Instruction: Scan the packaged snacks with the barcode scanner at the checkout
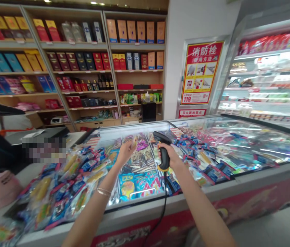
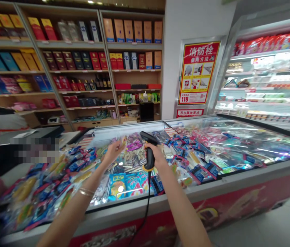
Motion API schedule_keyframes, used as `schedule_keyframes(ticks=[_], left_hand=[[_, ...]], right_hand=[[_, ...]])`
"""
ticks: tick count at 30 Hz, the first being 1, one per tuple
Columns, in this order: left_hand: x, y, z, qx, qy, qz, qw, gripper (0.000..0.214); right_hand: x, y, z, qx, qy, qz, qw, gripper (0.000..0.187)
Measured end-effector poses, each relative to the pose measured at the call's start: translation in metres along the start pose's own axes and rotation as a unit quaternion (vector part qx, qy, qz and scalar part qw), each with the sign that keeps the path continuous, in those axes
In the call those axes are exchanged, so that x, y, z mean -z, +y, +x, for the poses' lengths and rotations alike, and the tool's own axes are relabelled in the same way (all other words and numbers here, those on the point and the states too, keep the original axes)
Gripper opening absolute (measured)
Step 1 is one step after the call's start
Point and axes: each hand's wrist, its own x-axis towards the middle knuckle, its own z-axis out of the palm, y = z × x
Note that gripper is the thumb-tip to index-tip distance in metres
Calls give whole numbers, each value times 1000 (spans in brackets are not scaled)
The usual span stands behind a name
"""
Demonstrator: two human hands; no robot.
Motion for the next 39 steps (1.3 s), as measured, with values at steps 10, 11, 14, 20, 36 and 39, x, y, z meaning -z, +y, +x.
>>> schedule_keyframes(ticks=[10,11,14,20,36,39], left_hand=[[2,-62,-29,167,115,-22,979,34],[2,-63,-30,174,123,-27,977,34],[4,-64,-29,179,130,-38,974,35],[2,-59,-31,172,110,-44,978,35],[-2,-55,-33,173,57,-8,983,34],[1,-44,-29,189,55,10,980,31]], right_hand=[[-57,73,26,-54,-25,-30,998,11],[-57,74,25,-51,-23,-37,998,11],[-55,73,23,-45,-9,-55,997,10],[-50,77,24,-40,-10,-67,997,13],[-48,77,19,-62,-22,-74,995,13],[-50,77,20,-66,-27,-39,997,12]])
